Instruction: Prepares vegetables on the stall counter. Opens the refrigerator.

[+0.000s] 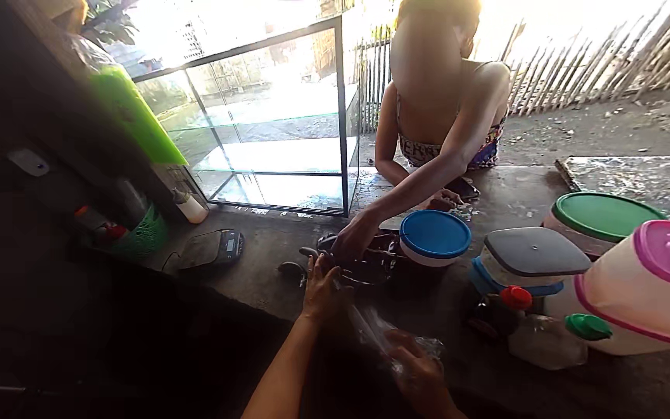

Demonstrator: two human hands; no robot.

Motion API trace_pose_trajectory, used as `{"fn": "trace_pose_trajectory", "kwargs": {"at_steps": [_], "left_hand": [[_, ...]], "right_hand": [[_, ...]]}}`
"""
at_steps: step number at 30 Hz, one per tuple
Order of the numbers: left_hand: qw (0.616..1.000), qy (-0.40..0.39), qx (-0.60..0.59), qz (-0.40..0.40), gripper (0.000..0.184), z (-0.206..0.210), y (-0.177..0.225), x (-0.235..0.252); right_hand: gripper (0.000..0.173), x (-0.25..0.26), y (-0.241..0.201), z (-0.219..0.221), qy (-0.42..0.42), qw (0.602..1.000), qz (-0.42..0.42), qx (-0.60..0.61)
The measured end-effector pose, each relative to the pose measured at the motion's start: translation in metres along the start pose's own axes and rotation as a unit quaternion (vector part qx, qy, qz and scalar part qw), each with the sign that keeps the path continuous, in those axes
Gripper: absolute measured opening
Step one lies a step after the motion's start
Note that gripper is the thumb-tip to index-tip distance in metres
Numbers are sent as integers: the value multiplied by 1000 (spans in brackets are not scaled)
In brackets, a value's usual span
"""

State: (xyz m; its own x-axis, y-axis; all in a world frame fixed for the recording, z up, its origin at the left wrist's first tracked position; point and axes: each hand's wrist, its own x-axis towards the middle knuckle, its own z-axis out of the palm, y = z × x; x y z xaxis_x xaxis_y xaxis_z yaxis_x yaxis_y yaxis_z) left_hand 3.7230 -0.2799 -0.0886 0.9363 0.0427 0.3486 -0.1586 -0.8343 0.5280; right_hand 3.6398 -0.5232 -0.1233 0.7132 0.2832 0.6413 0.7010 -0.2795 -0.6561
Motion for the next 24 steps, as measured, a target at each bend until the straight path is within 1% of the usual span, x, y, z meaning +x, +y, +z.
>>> {"fn": "trace_pose_trajectory", "kwargs": {"at_steps": [2,3,5,7,8,9,11,13,14,15,16,17,18,19,20,21,22,23,24], "left_hand": [[999,20,37,-12,51,3,5,-1],[998,33,55,-8,50,4,6,-2],[995,64,71,7,47,6,8,-5],[995,68,76,12,45,6,8,-8],[995,65,71,14,46,7,9,-7],[996,65,58,15,47,7,9,-7],[995,95,13,28,46,4,8,-8],[982,164,-78,54,34,-4,10,-16],[971,192,-130,53,30,-11,16,-25],[959,196,-199,38,30,-22,26,-39],[941,169,-292,16,34,-34,35,-60],[913,110,-392,-8,44,-43,43,-85],[869,27,-493,-32,60,-50,46,-113],[810,-64,-579,-64,78,-56,48,-142],[737,-136,-653,-110,92,-61,52,-172],[657,-177,-712,-173,92,-65,56,-203],[590,-186,-745,-248,78,-71,60,-230],[538,-172,-765,-310,57,-76,60,-254],[497,-138,-777,-362,39,-82,59,-277]], "right_hand": [[10,-2,-9,1,-10,1000,-21,5],[10,-2,-19,1,-30,999,-39,10],[11,-3,-47,2,-106,990,-77,51],[12,-7,-79,6,-185,970,-114,110],[13,-9,-92,7,-210,959,-127,140],[13,-9,-103,7,-217,953,-128,168],[13,-6,-110,8,-179,954,-90,223],[25,5,-104,8,-127,950,-29,284],[31,11,-100,7,-97,948,0,303],[32,17,-97,6,-70,940,33,333],[31,19,-96,6,-48,922,71,377],[26,19,-95,8,-31,898,113,424],[19,18,-95,13,-20,871,159,463],[13,14,-98,21,-9,846,208,491],[9,7,-103,34,5,826,250,505],[8,-3,-109,48,12,822,281,495],[11,-13,-117,64,4,839,294,457],[13,-27,-126,80,-24,862,291,415],[15,-46,-137,94,-62,881,276,380]]}}
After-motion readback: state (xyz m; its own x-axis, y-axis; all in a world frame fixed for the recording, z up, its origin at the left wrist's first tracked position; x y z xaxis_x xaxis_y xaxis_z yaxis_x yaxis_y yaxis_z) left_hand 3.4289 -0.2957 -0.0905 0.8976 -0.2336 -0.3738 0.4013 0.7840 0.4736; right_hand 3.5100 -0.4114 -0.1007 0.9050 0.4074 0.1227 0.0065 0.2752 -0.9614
